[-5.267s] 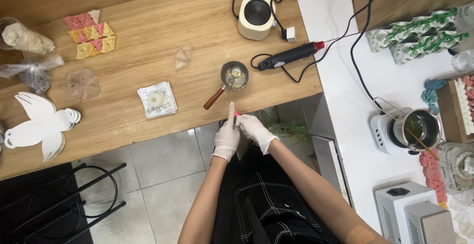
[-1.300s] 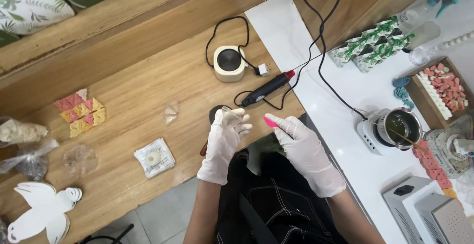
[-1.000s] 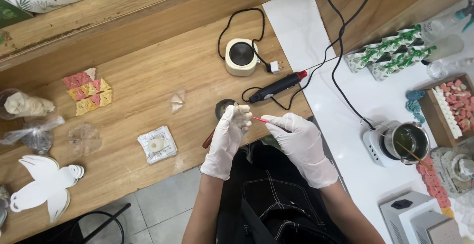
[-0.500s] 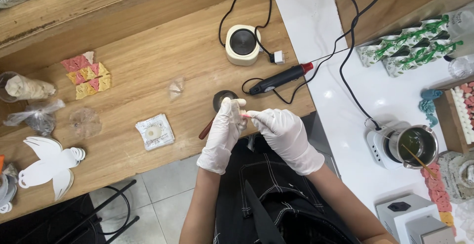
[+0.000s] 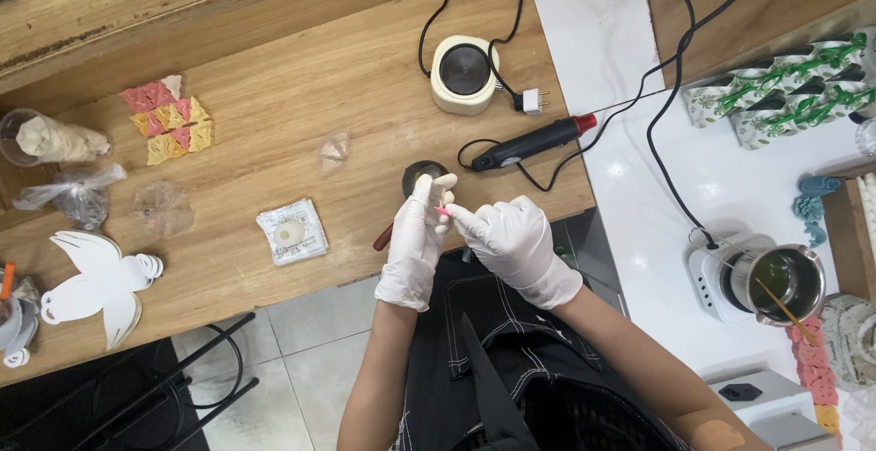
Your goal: Preparing and manipulating candle wicks and wax components for production.
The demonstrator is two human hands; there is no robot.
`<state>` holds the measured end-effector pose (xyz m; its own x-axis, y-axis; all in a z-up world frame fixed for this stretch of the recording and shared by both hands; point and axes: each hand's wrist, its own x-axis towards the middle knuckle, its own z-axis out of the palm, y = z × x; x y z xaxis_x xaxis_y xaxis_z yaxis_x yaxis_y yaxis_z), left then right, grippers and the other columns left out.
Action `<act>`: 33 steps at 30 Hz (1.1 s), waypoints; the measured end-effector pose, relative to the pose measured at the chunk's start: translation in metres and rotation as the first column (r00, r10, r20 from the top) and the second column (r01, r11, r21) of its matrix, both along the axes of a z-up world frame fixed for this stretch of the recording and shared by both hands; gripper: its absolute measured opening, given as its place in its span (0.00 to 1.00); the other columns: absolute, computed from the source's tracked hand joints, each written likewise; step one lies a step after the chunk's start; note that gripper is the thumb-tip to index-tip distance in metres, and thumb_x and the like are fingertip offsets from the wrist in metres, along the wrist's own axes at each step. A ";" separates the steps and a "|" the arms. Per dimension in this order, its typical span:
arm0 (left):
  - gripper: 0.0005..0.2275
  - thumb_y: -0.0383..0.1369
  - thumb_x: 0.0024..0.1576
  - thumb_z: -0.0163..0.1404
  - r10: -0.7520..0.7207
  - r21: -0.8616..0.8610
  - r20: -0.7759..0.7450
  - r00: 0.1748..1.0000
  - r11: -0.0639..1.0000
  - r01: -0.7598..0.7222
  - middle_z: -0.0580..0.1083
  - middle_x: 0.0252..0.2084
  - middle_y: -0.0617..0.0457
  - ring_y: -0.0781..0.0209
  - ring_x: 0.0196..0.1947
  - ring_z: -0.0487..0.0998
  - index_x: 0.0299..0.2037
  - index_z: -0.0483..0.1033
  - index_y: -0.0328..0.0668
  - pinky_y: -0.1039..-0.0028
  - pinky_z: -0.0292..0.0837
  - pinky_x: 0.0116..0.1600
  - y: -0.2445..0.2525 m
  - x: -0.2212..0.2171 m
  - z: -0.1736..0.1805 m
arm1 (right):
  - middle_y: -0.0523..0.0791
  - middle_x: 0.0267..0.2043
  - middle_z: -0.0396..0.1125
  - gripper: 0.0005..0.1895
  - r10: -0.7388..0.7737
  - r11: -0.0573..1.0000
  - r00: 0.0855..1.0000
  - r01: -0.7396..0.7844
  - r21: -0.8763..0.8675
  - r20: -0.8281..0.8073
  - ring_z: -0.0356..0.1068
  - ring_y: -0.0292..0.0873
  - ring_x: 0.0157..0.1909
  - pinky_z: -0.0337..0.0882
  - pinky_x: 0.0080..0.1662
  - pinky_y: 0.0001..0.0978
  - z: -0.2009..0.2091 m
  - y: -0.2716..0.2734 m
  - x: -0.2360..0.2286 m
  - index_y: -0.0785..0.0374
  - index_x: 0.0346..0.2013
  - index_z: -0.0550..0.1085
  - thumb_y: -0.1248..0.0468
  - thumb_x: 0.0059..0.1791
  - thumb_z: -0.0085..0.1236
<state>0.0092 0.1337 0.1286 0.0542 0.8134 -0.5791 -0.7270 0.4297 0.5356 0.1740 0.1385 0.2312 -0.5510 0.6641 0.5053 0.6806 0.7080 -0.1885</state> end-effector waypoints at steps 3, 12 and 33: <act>0.20 0.45 0.66 0.45 0.006 -0.036 0.012 1.000 0.999 -0.005 0.73 0.32 0.58 0.71 0.26 0.68 0.48 0.79 0.31 0.81 0.62 0.30 0.005 -0.003 -0.003 | 0.38 0.23 0.57 0.14 -0.007 0.999 1.000 0.008 -0.034 0.023 0.61 0.39 0.25 0.60 0.32 0.34 -0.003 0.004 -0.005 0.55 0.51 0.77 0.66 0.50 0.62; 0.20 0.44 0.66 0.45 -0.033 -0.053 0.068 0.997 0.998 0.037 0.73 0.28 0.55 0.69 0.24 0.69 0.47 0.79 0.31 0.80 0.63 0.29 0.017 -0.004 -0.039 | 0.43 0.32 0.68 0.04 -0.075 0.922 0.988 0.018 -0.387 -0.133 0.72 0.47 0.35 0.69 0.38 0.40 -0.036 0.017 -0.014 0.58 0.41 0.72 0.68 0.52 0.53; 0.19 0.40 0.68 0.44 0.058 -0.088 0.066 0.996 0.995 -0.052 0.73 0.28 0.55 0.69 0.25 0.68 0.47 0.79 0.26 0.78 0.63 0.31 -0.005 0.016 -0.055 | 0.41 0.24 0.63 0.07 0.019 0.960 0.997 0.002 -0.279 0.072 0.68 0.43 0.27 0.66 0.30 0.38 -0.037 0.006 0.001 0.58 0.43 0.74 0.62 0.52 0.54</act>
